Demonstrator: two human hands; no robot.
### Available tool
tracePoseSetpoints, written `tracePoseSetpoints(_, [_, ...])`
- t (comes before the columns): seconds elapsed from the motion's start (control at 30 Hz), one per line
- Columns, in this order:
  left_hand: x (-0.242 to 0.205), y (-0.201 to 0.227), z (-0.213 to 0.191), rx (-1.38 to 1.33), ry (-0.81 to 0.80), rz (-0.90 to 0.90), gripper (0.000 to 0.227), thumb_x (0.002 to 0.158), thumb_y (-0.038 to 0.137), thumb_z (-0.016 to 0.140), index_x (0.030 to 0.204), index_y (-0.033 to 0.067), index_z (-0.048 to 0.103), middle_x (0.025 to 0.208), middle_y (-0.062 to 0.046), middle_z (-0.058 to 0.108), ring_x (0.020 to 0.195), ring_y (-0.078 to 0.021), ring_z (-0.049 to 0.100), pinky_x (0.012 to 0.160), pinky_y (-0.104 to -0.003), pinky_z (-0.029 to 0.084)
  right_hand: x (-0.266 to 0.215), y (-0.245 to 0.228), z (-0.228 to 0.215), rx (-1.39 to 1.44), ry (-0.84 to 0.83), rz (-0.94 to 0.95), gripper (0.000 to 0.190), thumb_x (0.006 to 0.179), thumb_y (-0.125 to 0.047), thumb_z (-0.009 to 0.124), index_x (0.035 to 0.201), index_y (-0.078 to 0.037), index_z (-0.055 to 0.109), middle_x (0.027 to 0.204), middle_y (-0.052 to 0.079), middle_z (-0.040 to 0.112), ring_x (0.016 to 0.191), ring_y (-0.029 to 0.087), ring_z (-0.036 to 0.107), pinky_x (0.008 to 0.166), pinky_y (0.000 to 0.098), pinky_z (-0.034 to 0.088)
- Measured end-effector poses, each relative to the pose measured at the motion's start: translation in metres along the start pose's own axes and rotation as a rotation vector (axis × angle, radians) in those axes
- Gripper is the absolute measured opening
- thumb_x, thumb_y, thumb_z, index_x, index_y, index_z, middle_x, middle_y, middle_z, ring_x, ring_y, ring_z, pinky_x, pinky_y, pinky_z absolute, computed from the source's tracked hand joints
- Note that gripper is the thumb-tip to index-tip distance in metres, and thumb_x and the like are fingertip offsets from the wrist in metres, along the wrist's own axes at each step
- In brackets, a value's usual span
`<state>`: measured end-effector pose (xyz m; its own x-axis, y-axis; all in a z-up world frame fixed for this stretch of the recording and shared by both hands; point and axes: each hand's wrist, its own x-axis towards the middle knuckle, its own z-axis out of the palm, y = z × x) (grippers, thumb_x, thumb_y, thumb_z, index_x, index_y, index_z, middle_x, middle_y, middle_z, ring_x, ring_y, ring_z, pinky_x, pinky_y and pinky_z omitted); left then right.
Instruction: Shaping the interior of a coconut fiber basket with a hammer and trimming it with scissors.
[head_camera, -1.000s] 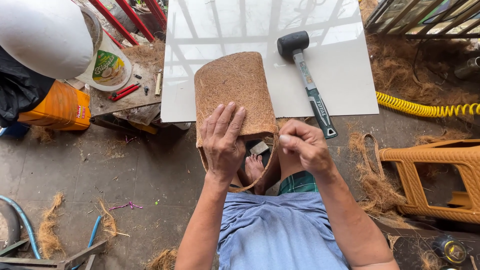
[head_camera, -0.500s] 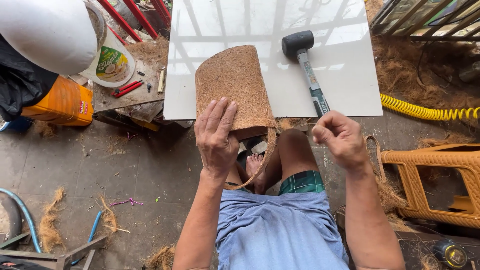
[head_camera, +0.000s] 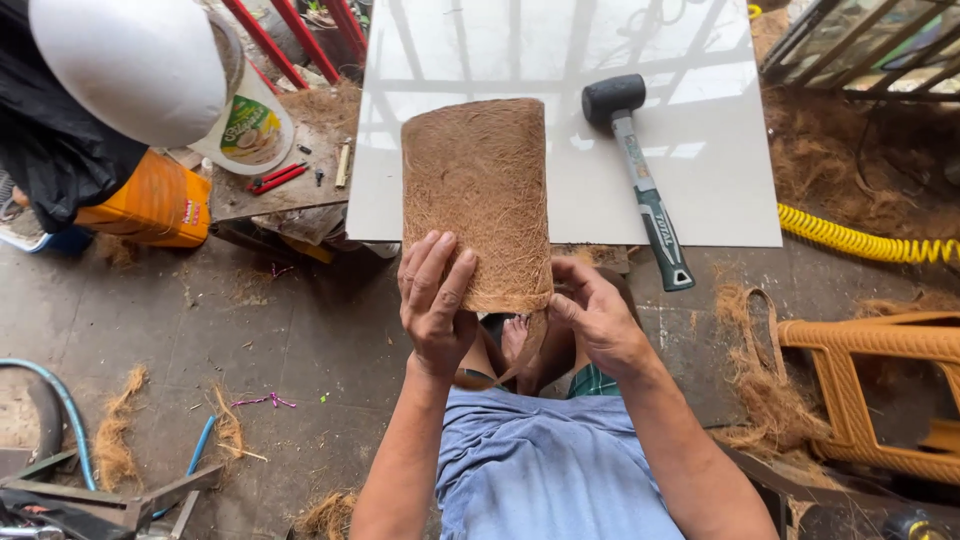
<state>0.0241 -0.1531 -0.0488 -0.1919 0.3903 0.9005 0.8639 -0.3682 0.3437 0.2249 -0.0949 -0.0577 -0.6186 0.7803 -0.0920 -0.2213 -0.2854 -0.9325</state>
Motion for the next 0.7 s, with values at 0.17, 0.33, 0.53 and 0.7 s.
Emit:
tracePoseSetpoints(0.17, [-0.016, 0.003, -0.003, 0.069, -0.174, 0.048, 0.05, 0.085, -0.001, 0.056, 0.128, 0.0206, 0.07, 0.137, -0.007, 0.064, 0.13, -0.0293, 0.057, 0.116, -0.043, 0.035, -0.004, 0.002, -0.003, -0.246, 0.068, -0.114, 0.076, 0.093, -0.037, 0.063, 0.151, 0.001, 0.033, 0.14, 0.025, 0.046, 0.132, 0.033, 0.042, 0.109, 0.0509, 0.036])
tracePoseSetpoints(0.33, [-0.006, 0.033, -0.019, -0.12, -0.303, -0.018, 0.058, 0.075, 0.011, 0.063, 0.133, 0.0178, 0.063, 0.143, -0.008, 0.058, 0.137, -0.03, 0.05, 0.12, -0.045, 0.028, -0.005, 0.024, -0.016, -0.148, 0.147, 0.021, 0.078, 0.083, -0.012, 0.072, 0.152, -0.005, 0.036, 0.135, 0.019, 0.054, 0.124, 0.03, 0.052, 0.102, 0.0483, 0.046])
tracePoseSetpoints(0.53, [-0.034, -0.027, -0.033, -0.561, -0.197, -0.748, 0.096, 0.084, 0.044, 0.073, 0.157, 0.0098, 0.02, 0.159, -0.019, 0.03, 0.145, -0.0328, 0.029, 0.119, -0.047, 0.027, -0.011, 0.057, -0.055, 0.05, 0.104, -0.025, 0.082, 0.069, -0.005, 0.075, 0.146, -0.003, 0.045, 0.129, 0.018, 0.059, 0.119, 0.029, 0.056, 0.102, 0.0474, 0.046])
tracePoseSetpoints(0.7, [-0.073, -0.041, -0.029, -0.945, -0.249, -1.14, 0.118, 0.066, 0.038, 0.088, 0.159, 0.0104, 0.021, 0.156, -0.017, 0.038, 0.138, -0.028, 0.041, 0.113, -0.048, 0.036, -0.017, 0.067, -0.073, 0.129, 0.079, 0.001, 0.086, 0.063, -0.002, 0.072, 0.145, 0.0, 0.046, 0.128, 0.02, 0.061, 0.119, 0.032, 0.058, 0.102, 0.0493, 0.044])
